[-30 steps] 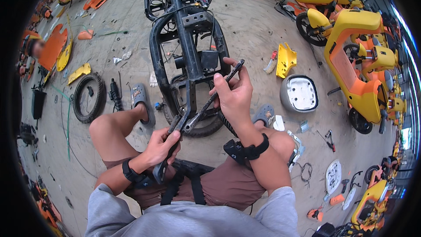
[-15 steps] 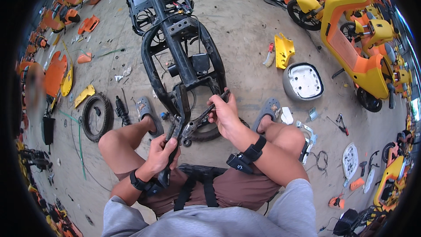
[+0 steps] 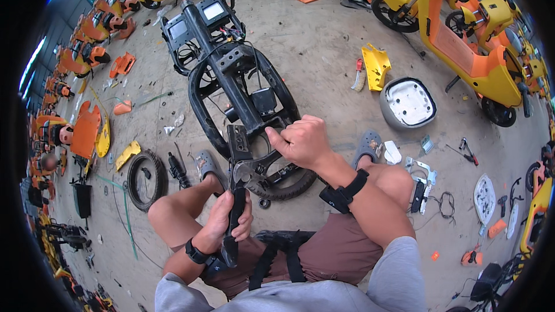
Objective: The person manipulates a metal chain by hand, then uses a pair of pliers and a wrench to work on a shock absorber and frame assembly on the floor.
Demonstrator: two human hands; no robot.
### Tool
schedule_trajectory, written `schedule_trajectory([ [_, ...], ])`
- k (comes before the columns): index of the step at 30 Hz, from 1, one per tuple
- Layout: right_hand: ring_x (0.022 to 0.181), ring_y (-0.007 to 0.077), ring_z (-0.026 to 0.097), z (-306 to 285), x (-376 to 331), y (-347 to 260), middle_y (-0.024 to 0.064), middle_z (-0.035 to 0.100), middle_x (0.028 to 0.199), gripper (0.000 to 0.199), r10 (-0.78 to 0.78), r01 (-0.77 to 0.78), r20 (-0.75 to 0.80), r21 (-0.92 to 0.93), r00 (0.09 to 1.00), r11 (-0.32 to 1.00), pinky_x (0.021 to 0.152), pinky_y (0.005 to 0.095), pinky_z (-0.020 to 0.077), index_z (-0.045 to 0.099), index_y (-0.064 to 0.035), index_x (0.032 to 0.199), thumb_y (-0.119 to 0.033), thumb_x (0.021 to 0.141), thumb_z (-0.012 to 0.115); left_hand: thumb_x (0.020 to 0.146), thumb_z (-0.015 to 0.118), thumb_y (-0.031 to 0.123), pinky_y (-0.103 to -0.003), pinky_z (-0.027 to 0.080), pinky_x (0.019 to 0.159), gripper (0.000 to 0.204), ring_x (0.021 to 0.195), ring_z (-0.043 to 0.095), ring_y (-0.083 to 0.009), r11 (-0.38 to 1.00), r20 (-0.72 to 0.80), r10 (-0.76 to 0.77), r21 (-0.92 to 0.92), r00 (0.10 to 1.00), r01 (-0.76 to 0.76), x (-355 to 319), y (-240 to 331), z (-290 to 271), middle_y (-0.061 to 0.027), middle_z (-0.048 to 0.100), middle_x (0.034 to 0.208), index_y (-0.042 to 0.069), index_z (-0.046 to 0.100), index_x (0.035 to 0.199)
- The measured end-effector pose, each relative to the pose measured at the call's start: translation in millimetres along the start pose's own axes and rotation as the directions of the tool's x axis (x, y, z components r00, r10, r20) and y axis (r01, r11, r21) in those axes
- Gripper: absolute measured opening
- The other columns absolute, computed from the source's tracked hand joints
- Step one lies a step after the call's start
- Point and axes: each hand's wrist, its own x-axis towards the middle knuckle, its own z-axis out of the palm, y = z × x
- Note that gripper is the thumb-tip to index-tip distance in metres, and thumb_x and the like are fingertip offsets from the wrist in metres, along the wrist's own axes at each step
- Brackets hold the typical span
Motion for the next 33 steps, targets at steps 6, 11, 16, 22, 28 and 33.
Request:
schedule_trajectory([
  [6,0.037,0.023,0.044,-5.2,7.4,-3.5,0.0045,0.046,0.04,0.046,0.066,-0.083,-0.176,-0.088,0.982,0.993,0.045,0.0353,0.0296,0.049,-0.0093,0.041,-0.017,0.083,0.065,0.097,0.052,0.04,-0.03,0.043,0.043,0.05,0.049,0.05,-0.0179,0.992,-0.084,-0.023,0.124,0.996,0.033,-3.2,22.9,10.8,-0.0151,0.049,0.09,0.008,0.035,0.132],
  [11,0.038,0.023,0.043,-21.5,16.4,-4.5,0.0041,0.046,0.041,0.045,0.053,-0.09,-0.248,-0.142,0.967,0.986,0.046,0.0352,0.0289,0.049,-0.0091,0.042,-0.015,0.084,0.063,0.097,0.051,0.043,-0.03,0.047,0.05,0.056,0.057,0.056,-0.0198,0.916,-0.09,-0.277,0.276,0.957,0.291,-15.0,35.9,-5.3,-0.0149,0.057,0.082,-0.004,0.046,0.125],
  [16,0.041,0.0258,0.046,-27.3,13.5,-8.2,0.0064,0.048,0.043,0.047,0.053,-0.086,-0.144,-0.229,0.988,0.97,0.046,0.0365,0.0302,0.05,-0.0082,0.043,-0.024,0.084,0.067,0.095,0.053,0.038,-0.026,0.041,0.041,0.04,0.043,0.047,-0.0133,0.959,-0.139,-0.125,0.237,0.982,0.155,-19.7,40.5,-10.4,-0.0058,0.049,0.059,-0.003,0.054,0.094],
  [22,0.049,0.0342,0.052,-62.1,14.1,-7.7,0.0156,0.053,0.051,0.054,0.1,-0.121,0.394,0.027,0.914,0.992,0.046,0.0409,0.0368,0.055,-0.0046,0.051,-0.047,0.082,0.068,0.081,0.06,0.015,-0.024,0.038,0.039,0.02,0.041,0.046,-0.0103,0.899,-0.143,-0.006,0.432,0.99,0.068,-22.7,46.7,-19.2,-0.0039,0.049,0.058,-0.004,0.053,0.084],
  [28,0.045,0.0347,0.045,-55.2,8.1,-12.0,0.0169,0.048,0.05,0.05,0.08,-0.089,0.494,-0.006,0.866,0.996,0.045,0.0367,0.0364,0.061,-0.0031,0.058,-0.046,0.083,0.069,0.075,0.058,0.006,-0.023,0.037,0.04,0.016,0.042,0.047,-0.0085,0.894,-0.108,0.042,0.448,0.993,0.011,-31.8,48.2,-32.5,-0.0022,0.05,0.061,-0.004,0.054,0.087],
  [33,0.042,0.0144,0.042,-14.3,-13.4,-33.4,0.0053,0.048,0.047,0.057,0.392,-0.598,0.52,0.317,0.759,0.737,0.043,0.0304,0.0341,0.058,-0.0004,0.059,-0.047,0.091,0.061,0.076,0.056,0.004,-0.024,0.038,0.04,0.016,0.041,0.046,-0.0092,0.972,-0.128,0.057,0.232,0.99,-0.026,-27.4,44.3,-31.5,-0.0028,0.049,0.059,-0.004,0.052,0.089],
])
